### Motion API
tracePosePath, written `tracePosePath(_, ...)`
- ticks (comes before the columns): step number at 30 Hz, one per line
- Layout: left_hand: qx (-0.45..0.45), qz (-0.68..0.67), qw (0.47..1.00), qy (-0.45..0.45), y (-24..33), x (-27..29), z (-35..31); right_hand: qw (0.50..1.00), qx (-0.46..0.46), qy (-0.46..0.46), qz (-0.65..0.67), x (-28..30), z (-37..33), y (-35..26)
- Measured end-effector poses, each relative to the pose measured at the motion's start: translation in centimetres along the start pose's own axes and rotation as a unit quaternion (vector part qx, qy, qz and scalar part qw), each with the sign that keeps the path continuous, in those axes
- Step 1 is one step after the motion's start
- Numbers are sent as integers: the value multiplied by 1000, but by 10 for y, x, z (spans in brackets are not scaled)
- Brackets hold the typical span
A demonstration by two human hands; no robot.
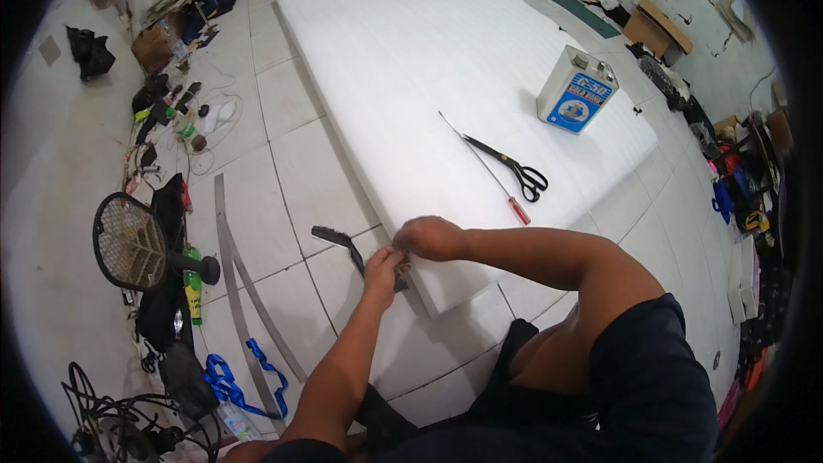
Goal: The person threads black straps through a white foam pad using a long metal rod and trims them with scissors.
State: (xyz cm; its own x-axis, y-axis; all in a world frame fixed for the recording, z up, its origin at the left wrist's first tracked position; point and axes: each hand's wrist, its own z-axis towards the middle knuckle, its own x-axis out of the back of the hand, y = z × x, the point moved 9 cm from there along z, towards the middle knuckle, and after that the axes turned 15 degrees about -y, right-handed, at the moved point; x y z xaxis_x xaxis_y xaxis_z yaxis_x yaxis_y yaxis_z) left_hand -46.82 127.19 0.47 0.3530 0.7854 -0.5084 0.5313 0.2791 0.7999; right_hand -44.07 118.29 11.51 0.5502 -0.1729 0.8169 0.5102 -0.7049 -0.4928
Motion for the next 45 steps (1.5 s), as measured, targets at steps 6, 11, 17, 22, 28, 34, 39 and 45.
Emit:
tracePosePath(6,-29,95,992,73,2,3,-9,999,27,-10,-43,-5,1,-8)
tracePosePath(11,1,119,988,99,7,1,-16,995,19,-28,-89,-10,6,-15)
tracePosePath(17,41,285,955,70,14,9,-11,967,73,-34,-241,-22,9,-18)
tracePosePath(22,-122,326,904,248,24,9,-28,977,-49,-98,-182,-24,18,-9)
tracePosePath(28,-40,165,982,78,13,-1,-8,994,-95,-28,-55,-3,0,6)
tracePosePath(34,-11,-97,995,-33,-17,3,8,996,41,-45,-71,0,-3,2)
tracePosePath(39,-27,121,992,5,11,-3,0,978,35,-107,-177,-5,2,2)
tracePosePath(45,16,160,987,-7,8,13,-2,969,47,-104,-221,13,-4,-11)
